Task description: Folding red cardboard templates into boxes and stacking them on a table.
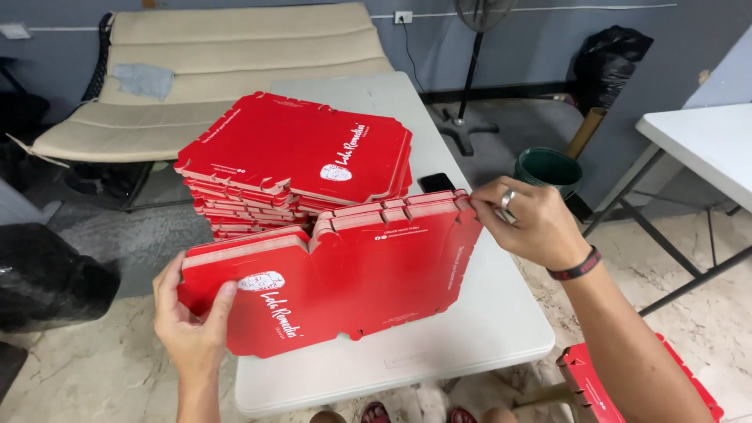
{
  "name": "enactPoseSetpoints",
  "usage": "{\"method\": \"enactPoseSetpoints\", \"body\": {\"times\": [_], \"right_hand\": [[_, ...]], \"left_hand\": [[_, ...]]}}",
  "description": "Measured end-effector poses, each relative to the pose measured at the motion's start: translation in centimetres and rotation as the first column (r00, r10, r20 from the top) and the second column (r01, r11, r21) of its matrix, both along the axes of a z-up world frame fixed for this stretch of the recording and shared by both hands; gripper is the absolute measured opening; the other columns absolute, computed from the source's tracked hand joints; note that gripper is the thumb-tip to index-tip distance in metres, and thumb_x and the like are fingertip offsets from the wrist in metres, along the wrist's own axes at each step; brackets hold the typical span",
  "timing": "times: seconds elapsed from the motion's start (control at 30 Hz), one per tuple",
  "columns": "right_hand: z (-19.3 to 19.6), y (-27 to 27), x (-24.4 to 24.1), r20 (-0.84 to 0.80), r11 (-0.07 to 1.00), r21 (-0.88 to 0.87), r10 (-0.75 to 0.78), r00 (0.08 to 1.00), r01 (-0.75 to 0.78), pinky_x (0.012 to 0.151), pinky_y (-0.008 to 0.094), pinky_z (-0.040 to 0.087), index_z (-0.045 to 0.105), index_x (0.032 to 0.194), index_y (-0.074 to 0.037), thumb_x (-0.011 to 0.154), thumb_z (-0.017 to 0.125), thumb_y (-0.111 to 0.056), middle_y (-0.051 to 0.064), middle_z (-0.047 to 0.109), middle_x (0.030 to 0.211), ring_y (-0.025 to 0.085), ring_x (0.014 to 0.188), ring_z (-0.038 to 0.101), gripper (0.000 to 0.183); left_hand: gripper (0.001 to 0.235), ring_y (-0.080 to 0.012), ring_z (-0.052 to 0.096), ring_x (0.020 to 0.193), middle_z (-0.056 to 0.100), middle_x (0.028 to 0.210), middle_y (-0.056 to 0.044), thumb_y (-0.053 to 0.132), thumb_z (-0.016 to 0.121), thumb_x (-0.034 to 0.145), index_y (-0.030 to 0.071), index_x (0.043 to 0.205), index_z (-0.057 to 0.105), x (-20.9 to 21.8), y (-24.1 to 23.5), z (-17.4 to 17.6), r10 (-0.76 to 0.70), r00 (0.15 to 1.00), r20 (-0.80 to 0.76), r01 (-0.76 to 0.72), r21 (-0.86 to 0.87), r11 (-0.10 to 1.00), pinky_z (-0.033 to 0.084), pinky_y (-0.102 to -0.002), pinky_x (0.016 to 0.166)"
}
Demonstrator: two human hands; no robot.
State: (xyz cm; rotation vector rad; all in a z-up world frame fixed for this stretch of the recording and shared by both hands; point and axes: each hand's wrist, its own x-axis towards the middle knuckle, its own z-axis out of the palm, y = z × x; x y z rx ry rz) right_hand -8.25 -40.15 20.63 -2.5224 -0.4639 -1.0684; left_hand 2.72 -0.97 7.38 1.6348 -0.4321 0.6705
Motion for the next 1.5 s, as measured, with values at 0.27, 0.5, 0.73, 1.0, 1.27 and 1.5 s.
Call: {"method": "enactPoseSetpoints", "body": {"times": [0.27,0.5,0.73,1.0,1.27,1.5], "right_hand": [[-2.5,-0.9,1.5,0.112,0.994,-0.076,-0.064,0.992,0.072,0.055,0.031,0.045,0.068,0.090,0.003,0.086,0.074,0.014,0.009,0.070,0.084,0.020,0.057,0.055,0.013],[-1.9,-1.7,1.3,-0.068,0.974,0.214,0.097,0.993,-0.080,0.057,0.024,0.048,0.066,0.089,0.005,0.088,0.065,0.012,0.009,0.068,0.080,0.015,0.062,0.063,0.007],[-1.9,-1.8,0.7,-0.119,0.985,0.172,-0.003,0.993,0.024,0.055,0.027,0.052,0.058,0.096,0.008,0.095,0.067,0.011,0.017,0.072,0.084,0.022,0.066,0.071,0.009],[-1.2,-4.2,-1.2,-0.029,0.991,0.105,-0.078,0.997,0.081,0.073,0.032,0.052,0.065,0.104,0.014,0.097,0.071,0.019,0.019,0.070,0.091,0.023,0.073,0.063,0.010],[-3.8,-4.0,-3.0,-0.351,0.910,0.396,0.024,0.936,0.125,0.051,0.022,0.045,0.072,0.101,0.009,0.090,0.069,0.009,0.015,0.074,0.080,0.013,0.057,0.062,0.011],[-9.6,-5.4,0.5,-0.109,0.746,0.596,0.441,0.891,-0.296,0.128,0.050,0.030,0.031,0.151,0.002,0.083,0.060,-0.055,0.022,0.030,0.163,0.035,0.154,0.031,0.094]], "left_hand": [[0.063,-0.0340,0.049,0.130,0.045,0.143,-0.024,-0.009,0.070,0.084,-0.008,0.141,0.044,1.2,0.2,-3.1,0.035,0.990,0.134,-0.031,-0.030,0.999,0.045,-0.041,0.113],[0.063,-0.0338,0.052,0.128,0.049,0.140,-0.021,-0.005,0.069,0.077,-0.001,0.136,0.047,1.6,1.0,-4.7,0.020,0.979,0.203,0.000,-0.097,0.995,0.046,-0.043,0.115],[0.063,-0.0306,0.054,0.124,0.052,0.139,-0.021,-0.004,0.075,0.075,-0.002,0.134,0.051,1.0,1.3,-4.2,0.017,0.985,0.170,-0.001,-0.095,0.995,0.047,-0.037,0.109],[0.064,-0.0281,0.055,0.121,0.051,0.136,-0.018,-0.002,0.075,0.078,-0.004,0.137,0.050,0.1,0.8,-2.1,-0.022,0.993,0.119,0.031,-0.073,0.997,0.048,-0.035,0.107],[0.063,-0.0270,0.058,0.118,0.052,0.135,-0.017,-0.002,0.072,0.080,-0.004,0.139,0.049,0.1,1.2,-1.8,-0.057,0.997,0.050,0.060,-0.075,0.995,0.052,-0.033,0.101],[0.076,-0.0280,0.060,0.116,0.054,0.141,-0.025,-0.011,0.071,0.079,-0.007,0.148,0.041,0.8,1.4,-2.5,-0.066,0.996,-0.061,0.057,-0.142,0.988,0.051,-0.034,0.101]]}}
